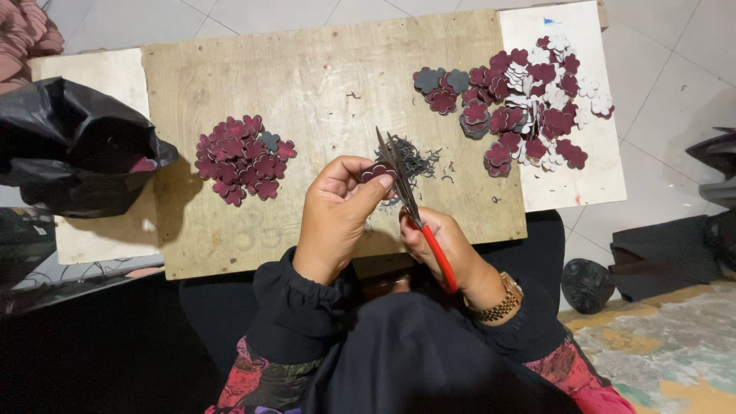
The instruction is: The person sits at a workbench and trims the edges of small fabric flower-shaped cutouts with red-handled scissors, working one piece at a time. Trimmed pieces are placed on a pile to the left, and cut scraps accumulate on the board in front of them.
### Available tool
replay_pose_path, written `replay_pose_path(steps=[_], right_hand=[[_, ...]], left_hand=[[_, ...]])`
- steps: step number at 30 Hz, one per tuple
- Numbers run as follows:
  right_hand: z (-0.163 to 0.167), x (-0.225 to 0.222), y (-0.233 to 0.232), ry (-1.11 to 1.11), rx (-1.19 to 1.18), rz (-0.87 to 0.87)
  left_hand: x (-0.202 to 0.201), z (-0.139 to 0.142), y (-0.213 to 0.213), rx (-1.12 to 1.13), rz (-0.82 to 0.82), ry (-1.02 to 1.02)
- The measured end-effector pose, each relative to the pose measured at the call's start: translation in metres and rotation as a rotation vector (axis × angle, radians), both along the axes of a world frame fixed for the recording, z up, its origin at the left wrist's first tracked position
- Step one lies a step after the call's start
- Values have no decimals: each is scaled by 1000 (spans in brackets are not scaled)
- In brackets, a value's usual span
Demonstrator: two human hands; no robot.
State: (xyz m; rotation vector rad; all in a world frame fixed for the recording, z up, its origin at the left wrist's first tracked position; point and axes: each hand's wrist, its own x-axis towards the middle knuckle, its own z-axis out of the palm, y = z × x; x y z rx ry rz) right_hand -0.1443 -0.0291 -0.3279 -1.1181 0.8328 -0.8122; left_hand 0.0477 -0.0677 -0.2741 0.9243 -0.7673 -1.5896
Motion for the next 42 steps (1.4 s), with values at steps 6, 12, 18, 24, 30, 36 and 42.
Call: replay_pose_path(steps=[6, 12, 18, 24, 30, 36, 42], right_hand=[[-5, 1, -1, 120, -136, 14], [-1, 0, -1, 73, -95, 45], [9, 1, -4, 49, -174, 124], [11, -1, -5, 78, -167, 117], [8, 1, -2, 71, -161, 78], [4, 4, 2, 39, -103, 45], [3, 7, 3, -3, -65, 57]], left_hand=[[3, 0, 2, 38, 8, -16], [4, 4, 3, 31, -7, -150], [-2, 5, 6, -28, 7, -88], [-5, 3, 7, -20, 21, -79], [-6, 4, 8, -35, 19, -119], [-4, 4, 6, -55, 27, -110], [1, 8, 9, -52, 61, -27]])
